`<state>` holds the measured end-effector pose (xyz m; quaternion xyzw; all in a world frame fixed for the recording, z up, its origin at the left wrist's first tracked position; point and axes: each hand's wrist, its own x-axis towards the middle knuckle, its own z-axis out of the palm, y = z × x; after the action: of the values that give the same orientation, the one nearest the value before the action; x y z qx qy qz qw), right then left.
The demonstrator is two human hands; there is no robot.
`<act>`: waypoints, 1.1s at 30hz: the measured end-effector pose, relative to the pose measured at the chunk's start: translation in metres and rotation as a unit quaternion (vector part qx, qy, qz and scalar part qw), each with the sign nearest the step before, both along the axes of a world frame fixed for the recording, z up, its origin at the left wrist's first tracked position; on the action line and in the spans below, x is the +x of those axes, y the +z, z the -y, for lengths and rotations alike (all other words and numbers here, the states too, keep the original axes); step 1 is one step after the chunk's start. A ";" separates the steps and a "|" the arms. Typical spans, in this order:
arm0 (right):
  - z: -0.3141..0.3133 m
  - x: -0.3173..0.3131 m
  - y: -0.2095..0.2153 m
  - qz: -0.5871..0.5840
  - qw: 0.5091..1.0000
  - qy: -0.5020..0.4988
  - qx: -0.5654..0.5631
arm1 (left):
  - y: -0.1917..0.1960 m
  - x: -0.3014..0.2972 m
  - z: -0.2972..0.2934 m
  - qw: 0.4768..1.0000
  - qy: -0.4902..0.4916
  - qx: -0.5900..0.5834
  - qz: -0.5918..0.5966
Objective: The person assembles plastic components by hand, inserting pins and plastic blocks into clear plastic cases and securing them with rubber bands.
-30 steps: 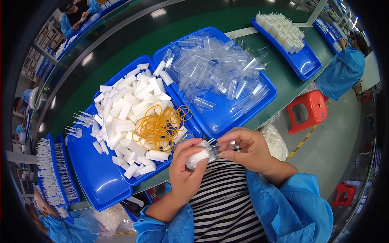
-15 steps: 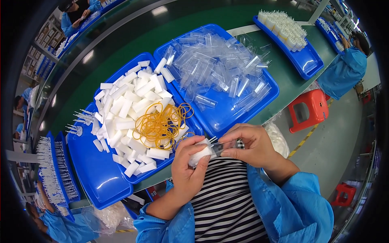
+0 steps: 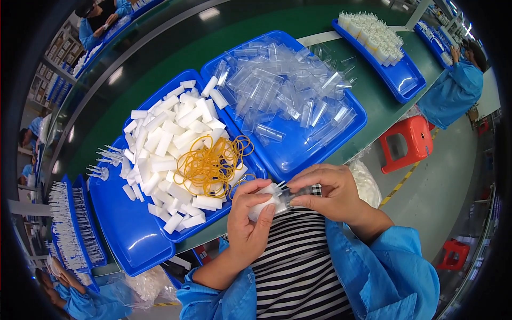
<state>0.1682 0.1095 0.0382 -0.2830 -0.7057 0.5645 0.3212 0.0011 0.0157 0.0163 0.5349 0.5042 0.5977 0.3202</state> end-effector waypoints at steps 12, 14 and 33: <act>0.001 -0.004 -0.004 -0.032 0.992 0.007 0.126 | -0.006 0.000 0.002 0.988 -0.033 -0.019 0.152; 0.003 -0.004 -0.005 -0.057 0.996 -0.002 0.069 | -0.005 0.002 0.003 0.994 -0.019 -0.011 0.108; -0.002 0.003 0.003 -0.042 0.998 0.004 -0.041 | 0.001 0.001 0.003 0.996 0.025 -0.003 -0.081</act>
<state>0.1716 0.1120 0.0410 -0.2691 -0.6690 0.6054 0.3369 0.0016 0.0124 0.0173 0.5679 0.5437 0.5582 0.2650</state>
